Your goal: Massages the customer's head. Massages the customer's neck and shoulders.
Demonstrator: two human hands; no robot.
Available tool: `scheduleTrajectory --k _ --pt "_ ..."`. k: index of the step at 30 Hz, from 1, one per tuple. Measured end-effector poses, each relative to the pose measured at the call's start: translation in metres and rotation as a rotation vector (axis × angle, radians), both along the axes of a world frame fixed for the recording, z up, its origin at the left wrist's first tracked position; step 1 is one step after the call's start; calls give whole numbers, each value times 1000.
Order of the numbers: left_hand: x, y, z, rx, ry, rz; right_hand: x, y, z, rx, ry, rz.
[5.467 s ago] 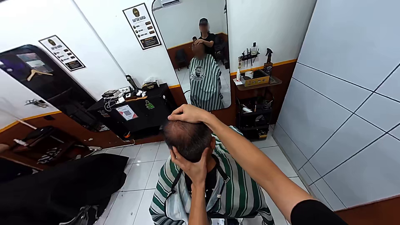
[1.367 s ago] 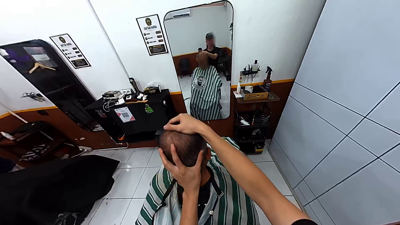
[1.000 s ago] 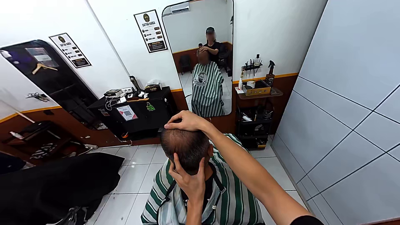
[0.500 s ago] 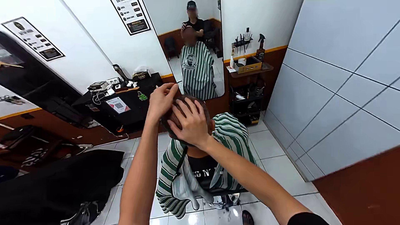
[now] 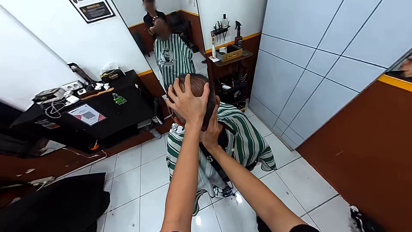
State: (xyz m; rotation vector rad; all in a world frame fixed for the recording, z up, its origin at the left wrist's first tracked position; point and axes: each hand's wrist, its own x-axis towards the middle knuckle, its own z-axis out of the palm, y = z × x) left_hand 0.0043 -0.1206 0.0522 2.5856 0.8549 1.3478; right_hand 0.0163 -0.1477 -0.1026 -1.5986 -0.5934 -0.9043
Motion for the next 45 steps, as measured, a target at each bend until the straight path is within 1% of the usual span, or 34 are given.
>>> scheduleTrajectory --k 2,5,7,11,14,16,17,19,22,25,28,31,34,37,39,41,43,45 --pt "0 -3 -13 11 -47 -1 -5 -8 -11 -7 47 18" --pt "1 -7 -24 35 -120 3 -8 -17 -22 9 83 71" --pt "-2 -10 -32 54 -144 16 -10 -23 -30 6 71 94" --pt "4 -14 -49 86 -245 86 -11 -39 -43 -63 15 81" --pt "15 -14 -78 158 -362 156 -10 -53 -50 -127 -27 90" --pt "23 -18 -102 191 -484 156 -8 -65 -56 -172 -38 138" --pt "26 -22 -113 170 -516 159 -6 -71 -58 -195 -42 173" --pt "29 -30 -129 63 -520 158 -4 -84 -63 -238 -47 252" --pt "29 -43 -139 -139 -526 148 4 -102 -66 -272 -42 376" --pt "27 -57 -148 -204 -482 190 12 -120 -62 -247 25 519" --pt "23 -68 -162 -212 -379 189 20 -132 -53 -160 120 586" --pt "22 -70 -177 -161 -295 228 29 -135 -40 -83 141 562" --pt "20 -73 -181 -143 -257 241 35 -127 -10 -96 133 506" --pt "11 -77 -181 -203 -198 212 36 -100 34 -126 72 485" --pt "6 -76 -184 -177 -53 221 37 -71 64 -97 -8 448" --pt "0 -75 -184 -174 52 234 34 -46 89 -98 -32 353" --pt "-12 -77 -180 -180 110 212 27 -28 96 -161 -29 238" --pt "-23 -79 -181 -167 171 192 24 -18 80 -159 -57 154"
